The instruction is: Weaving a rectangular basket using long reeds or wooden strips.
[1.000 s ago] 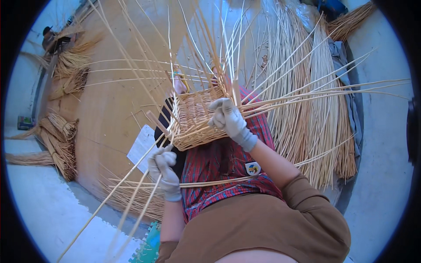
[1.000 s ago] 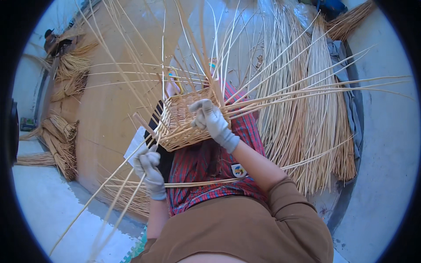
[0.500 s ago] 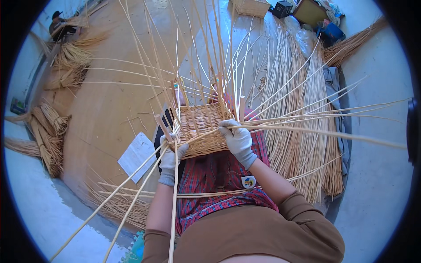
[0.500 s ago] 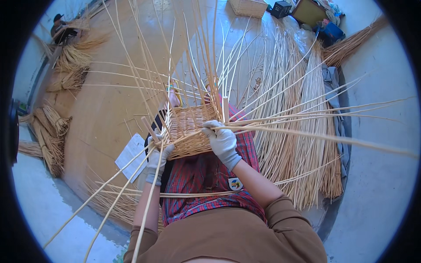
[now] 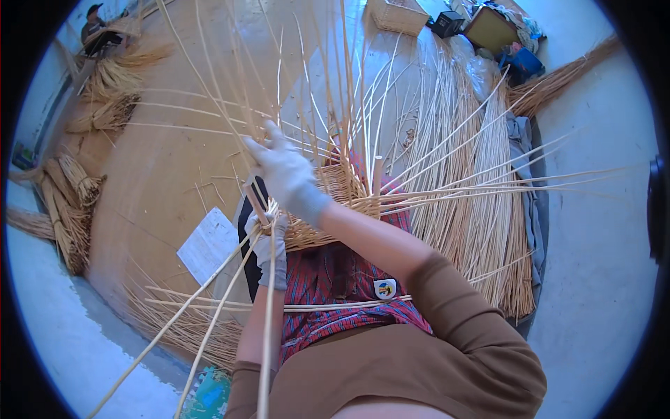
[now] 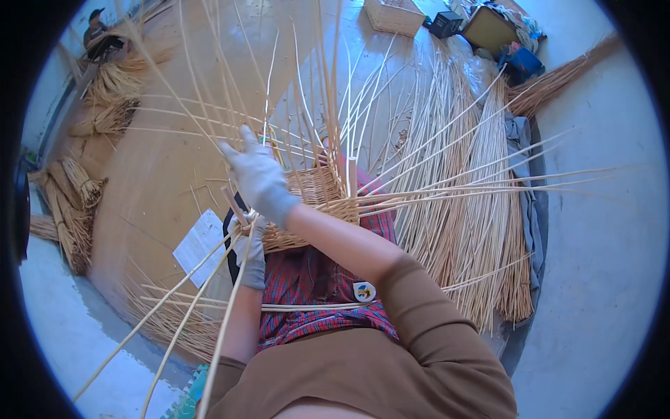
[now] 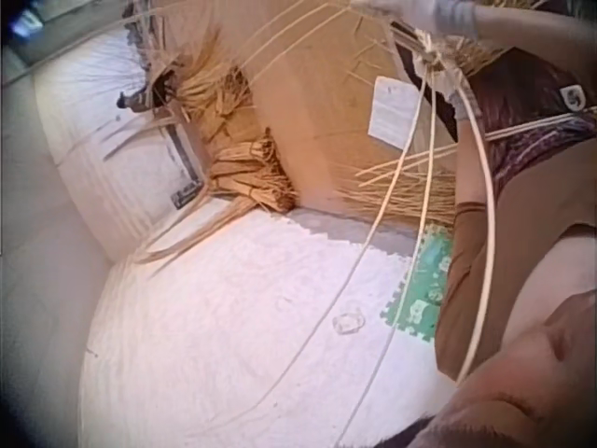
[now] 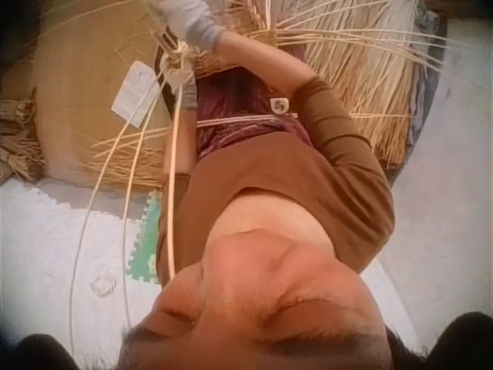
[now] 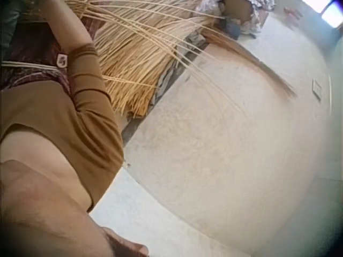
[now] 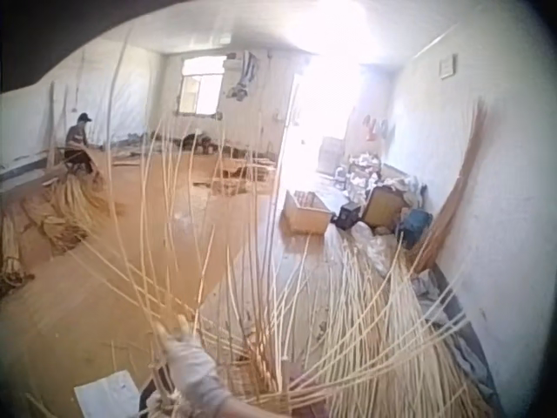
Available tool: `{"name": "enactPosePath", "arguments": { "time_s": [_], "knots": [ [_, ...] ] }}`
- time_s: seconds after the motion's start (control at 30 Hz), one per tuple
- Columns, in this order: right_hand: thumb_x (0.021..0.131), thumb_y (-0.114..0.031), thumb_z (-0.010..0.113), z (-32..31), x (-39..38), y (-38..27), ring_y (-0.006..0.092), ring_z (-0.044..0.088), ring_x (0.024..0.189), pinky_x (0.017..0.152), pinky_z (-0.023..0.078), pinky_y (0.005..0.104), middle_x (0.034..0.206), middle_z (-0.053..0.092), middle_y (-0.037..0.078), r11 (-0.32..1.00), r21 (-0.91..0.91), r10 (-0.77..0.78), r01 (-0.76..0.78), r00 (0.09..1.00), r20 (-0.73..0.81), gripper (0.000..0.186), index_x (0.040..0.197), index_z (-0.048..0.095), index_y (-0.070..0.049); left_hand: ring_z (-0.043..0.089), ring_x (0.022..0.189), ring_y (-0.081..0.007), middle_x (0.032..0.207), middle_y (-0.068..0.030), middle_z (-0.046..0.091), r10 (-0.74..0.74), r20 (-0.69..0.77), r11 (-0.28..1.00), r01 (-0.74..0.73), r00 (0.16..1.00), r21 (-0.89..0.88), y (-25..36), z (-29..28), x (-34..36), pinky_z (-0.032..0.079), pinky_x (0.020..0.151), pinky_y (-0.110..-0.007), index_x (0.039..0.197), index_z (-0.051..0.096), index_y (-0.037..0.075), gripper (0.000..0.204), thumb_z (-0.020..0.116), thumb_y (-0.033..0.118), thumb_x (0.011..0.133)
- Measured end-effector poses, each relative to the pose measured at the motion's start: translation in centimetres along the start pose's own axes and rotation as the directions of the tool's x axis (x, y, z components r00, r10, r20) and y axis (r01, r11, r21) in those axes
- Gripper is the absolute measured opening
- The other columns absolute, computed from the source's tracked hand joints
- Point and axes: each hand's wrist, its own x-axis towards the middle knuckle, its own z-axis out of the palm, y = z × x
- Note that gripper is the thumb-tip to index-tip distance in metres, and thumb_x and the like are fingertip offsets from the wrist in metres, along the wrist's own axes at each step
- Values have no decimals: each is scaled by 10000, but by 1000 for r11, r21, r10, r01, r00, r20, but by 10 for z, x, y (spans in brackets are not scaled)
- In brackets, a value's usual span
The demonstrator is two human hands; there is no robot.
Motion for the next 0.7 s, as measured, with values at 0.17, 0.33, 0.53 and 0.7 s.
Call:
{"name": "enactPosePath", "arguments": {
  "time_s": [0.17,0.33,0.53,0.7],
  "knots": [
    [952,-15,595,-20,-11,18,311,693,1128,896,569,403,1365,622,206,650,644,246,-402,914,322,823,1660,206,-173,566,931,-117,1049,-12,568,-54,12,998,55,998,-18,-2,-3,2,534,835,-284,1126,553,71,431,874,68,838],
    [1099,-79,485,-58,-140,61,157,680,793,803,573,313,876,667,60,364,824,635,-434,763,122,417,1493,354,-110,601,1037,-148,1149,-40,590,0,8,983,2,1000,-184,14,-1,-18,541,901,-275,1244,545,52,477,836,38,867],
    [1102,-19,453,-35,-177,77,169,705,856,846,604,340,922,636,73,491,815,549,-308,836,-15,230,1321,422,-82,636,970,-169,1218,-132,593,217,57,926,-224,974,302,80,33,-69,571,774,-290,1265,553,15,276,644,96,1017],
    [1002,131,497,-56,-149,80,255,751,992,839,612,386,1188,612,108,666,647,429,-371,900,74,393,1341,490,-69,627,567,-131,938,-96,650,-432,426,891,301,795,341,100,68,-17,493,434,-292,1133,599,5,269,625,260,1051]
  ]
}}
